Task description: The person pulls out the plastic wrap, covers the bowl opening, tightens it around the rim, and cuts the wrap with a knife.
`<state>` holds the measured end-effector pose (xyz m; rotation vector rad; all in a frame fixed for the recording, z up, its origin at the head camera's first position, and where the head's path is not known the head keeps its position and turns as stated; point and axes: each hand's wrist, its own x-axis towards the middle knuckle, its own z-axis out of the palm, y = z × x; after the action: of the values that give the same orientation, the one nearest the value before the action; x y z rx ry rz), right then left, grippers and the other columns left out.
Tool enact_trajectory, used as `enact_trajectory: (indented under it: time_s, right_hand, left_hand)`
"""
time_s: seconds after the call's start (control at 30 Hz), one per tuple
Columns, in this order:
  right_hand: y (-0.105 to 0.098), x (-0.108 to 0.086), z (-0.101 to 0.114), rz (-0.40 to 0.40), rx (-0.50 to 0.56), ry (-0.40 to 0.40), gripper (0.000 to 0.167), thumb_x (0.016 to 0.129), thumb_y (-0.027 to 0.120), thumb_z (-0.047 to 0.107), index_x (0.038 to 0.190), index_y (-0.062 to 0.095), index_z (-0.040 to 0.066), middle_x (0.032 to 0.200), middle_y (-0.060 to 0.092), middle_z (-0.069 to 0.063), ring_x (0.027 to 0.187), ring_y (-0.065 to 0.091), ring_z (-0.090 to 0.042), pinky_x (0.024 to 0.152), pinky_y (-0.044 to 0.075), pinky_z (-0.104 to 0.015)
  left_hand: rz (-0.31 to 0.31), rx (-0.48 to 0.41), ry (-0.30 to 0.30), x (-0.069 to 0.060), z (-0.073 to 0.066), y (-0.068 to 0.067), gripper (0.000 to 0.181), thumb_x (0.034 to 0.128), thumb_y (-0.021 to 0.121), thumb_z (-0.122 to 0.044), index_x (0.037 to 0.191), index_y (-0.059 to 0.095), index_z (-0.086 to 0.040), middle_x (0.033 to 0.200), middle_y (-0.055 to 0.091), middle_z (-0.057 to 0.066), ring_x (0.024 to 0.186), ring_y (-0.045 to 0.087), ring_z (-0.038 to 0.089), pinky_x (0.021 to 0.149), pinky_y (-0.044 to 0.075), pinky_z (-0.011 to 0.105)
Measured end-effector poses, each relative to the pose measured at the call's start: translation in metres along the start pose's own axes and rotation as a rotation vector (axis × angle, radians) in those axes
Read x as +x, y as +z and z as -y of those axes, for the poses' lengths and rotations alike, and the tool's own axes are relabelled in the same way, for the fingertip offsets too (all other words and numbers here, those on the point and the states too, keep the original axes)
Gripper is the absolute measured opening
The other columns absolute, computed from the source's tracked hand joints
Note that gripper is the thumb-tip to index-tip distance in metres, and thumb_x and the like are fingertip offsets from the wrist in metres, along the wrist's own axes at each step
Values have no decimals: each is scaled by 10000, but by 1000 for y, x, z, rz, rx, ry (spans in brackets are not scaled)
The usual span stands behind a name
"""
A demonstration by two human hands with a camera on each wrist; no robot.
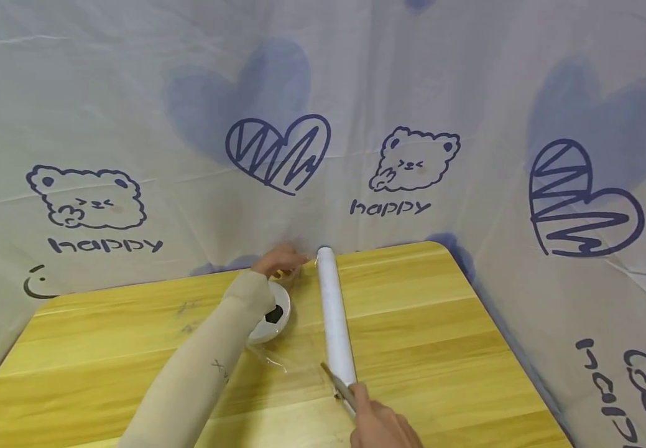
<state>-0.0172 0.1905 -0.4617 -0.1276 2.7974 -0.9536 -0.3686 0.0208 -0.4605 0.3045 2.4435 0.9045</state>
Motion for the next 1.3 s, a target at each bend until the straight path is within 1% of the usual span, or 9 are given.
enact_trajectory:
  time_s: [0.07, 0.17, 0.3, 0.5, 0.77, 0.87, 0.97, 1.13, 1.3]
  right_hand:
    - [-22, 3, 7, -108, -36, -18, 481, 927, 647, 39, 1384, 498, 71, 764, 587, 53, 532, 443, -65, 451, 379, -270]
    - [-42, 17, 9, -240, -64, 24, 464, 963, 567, 5, 1395, 472, 144, 778, 574, 31, 543, 426, -104, 463, 360, -288]
    - [-56, 42, -5, -283, 32, 16, 411, 1039, 491, 79, 1439, 400, 111, 710, 496, -4, 533, 413, -141, 461, 353, -295]
    - [-62, 81, -23, -318, 83, 39, 445, 1083, 482, 457, 1288, 558, 69, 683, 452, -33, 535, 392, -170, 487, 335, -322]
    - [-58, 121, -53, -413, 143, 4, 360, 1114, 423, 342, 1190, 607, 42, 645, 514, -26, 468, 377, -150, 418, 336, -299]
    - [-62, 132, -64, -368, 343, 9, 376, 1119, 399, 318, 1214, 576, -1, 701, 569, -73, 473, 405, -136, 416, 373, -292]
    - [-66, 142, -76, -273, 671, 31, 385, 1129, 365, 299, 1298, 521, -10, 769, 568, -83, 502, 432, -99, 423, 408, -259]
    - [-67, 152, -94, -115, 1172, 54, 393, 1141, 309, 262, 1503, 379, 127, 908, 535, -19, 616, 469, -61, 499, 465, -225]
    - [-64, 155, -106, -89, 1336, 14, 450, 1137, 235, 158, 1585, 226, 123, 1004, 533, -17, 685, 475, -83, 567, 484, -242]
  left_hand:
    - [46, 79, 8, -10, -8, -8, 472, 1037, 582, -419, 1009, 689, 40, 928, 656, 92, 874, 614, 266, 804, 533, 344]
    - [105, 66, 36, -40, -20, -23, 605, 1037, 573, -447, 1421, 519, 18, 1402, 537, 176, 1296, 492, 355, 1119, 401, 506]
    - [118, 41, 180, -66, -12, -39, 589, 1070, 517, -406, 1480, 482, 15, 1529, 453, 208, 1412, 402, 380, 1166, 336, 532]
    - [16, 7, 314, -100, 27, -44, 518, 1086, 516, -300, 1470, 489, 47, 1491, 488, 258, 1379, 455, 425, 1135, 390, 533]
    - [-42, -233, 302, -142, 106, -24, 844, 998, 690, -333, 1640, 205, -79, 1675, 209, 196, 1512, 215, 451, 1193, 249, 607]
    - [-36, -391, 338, -149, 131, -11, 1023, 933, 786, -227, 1651, 74, -69, 1696, 94, 203, 1529, 149, 443, 1202, 225, 586]
    - [-17, -541, 412, -147, 149, 5, 1191, 854, 860, -141, 1636, -31, -26, 1691, 27, 236, 1523, 151, 453, 1200, 232, 537]
    - [24, -729, 547, -137, 165, 27, 1345, 752, 930, -97, 1609, -99, 25, 1668, 65, 284, 1494, 204, 467, 1180, 294, 330]
    - [3, -809, 578, -137, 170, 34, 1371, 694, 965, -114, 1621, -36, 22, 1653, 97, 308, 1482, 206, 484, 1133, 346, 240]
